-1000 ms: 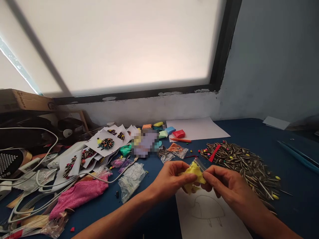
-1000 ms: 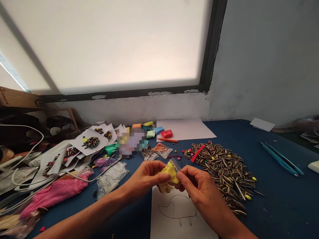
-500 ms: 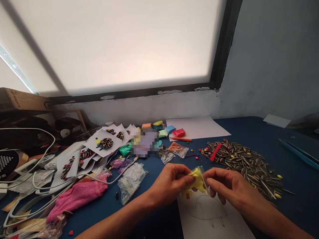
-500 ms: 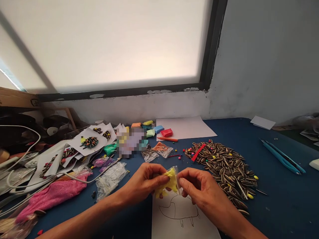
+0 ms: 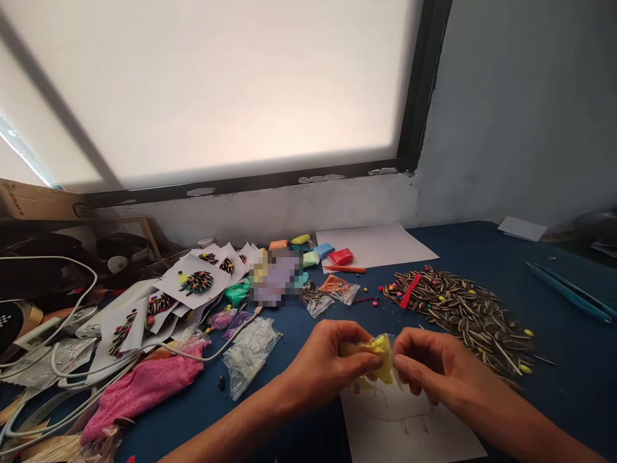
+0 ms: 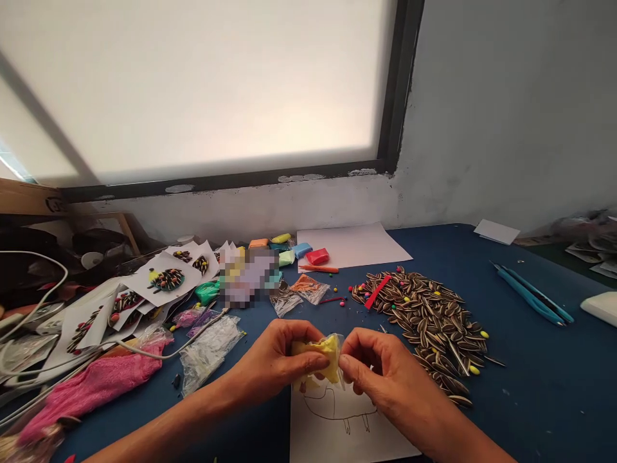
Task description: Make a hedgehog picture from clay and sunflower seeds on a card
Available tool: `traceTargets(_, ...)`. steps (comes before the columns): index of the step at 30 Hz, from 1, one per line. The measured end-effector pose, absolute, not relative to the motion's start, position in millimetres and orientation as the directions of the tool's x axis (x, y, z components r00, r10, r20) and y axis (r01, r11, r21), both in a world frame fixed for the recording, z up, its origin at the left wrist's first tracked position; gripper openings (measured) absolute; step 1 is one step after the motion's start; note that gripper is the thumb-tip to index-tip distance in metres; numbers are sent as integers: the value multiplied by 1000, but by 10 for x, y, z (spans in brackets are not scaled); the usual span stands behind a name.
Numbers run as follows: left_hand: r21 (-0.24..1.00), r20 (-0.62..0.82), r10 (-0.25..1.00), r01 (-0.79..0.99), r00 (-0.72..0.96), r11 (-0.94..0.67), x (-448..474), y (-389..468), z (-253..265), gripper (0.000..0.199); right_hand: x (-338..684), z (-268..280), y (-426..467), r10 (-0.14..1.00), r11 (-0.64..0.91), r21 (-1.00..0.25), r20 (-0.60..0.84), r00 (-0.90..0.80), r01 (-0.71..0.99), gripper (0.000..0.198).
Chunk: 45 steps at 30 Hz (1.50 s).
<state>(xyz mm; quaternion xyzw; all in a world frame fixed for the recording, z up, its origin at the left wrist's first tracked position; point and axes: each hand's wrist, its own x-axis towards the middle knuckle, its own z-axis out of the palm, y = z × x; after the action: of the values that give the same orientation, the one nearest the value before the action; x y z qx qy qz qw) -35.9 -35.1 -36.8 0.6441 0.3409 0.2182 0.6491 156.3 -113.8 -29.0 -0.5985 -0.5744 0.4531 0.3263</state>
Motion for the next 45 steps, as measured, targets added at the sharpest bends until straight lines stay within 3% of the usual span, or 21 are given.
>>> traceTargets(9,987,-140,590,64,795,148,-397,-290,-341,58,1561,-348,-1160,998,-66,-873,-45,53,483,30)
traceTargets(16,981,-160,642,50,750,186,-395,-296,-342,65,1590,-267,-1173,999,36,-866,50,16,499,21)
traceTargets(22,981,-176,651,72,739,183,-389,-306,-357,63,1572,-294,-1203,1000,-9,-867,-1,16,499,28)
traceTargets(27,978,-186,632,77,752,196,-394,-316,-390,62,1482,-329,-1219,991,130,-829,120,-55,544,22)
traceTargets(33,974,-203,642,85,739,211,-373,-349,-374,60,1431,-355,-1229,932,325,-668,346,-107,669,14)
traceTargets(41,967,-194,547,64,815,247,-391,-357,-316,59,1521,-301,-1216,921,328,-668,384,-68,668,12)
traceTargets(45,961,-194,565,40,802,273,-409,-366,-309,56,1521,-273,-1225,894,397,-641,433,-119,657,14)
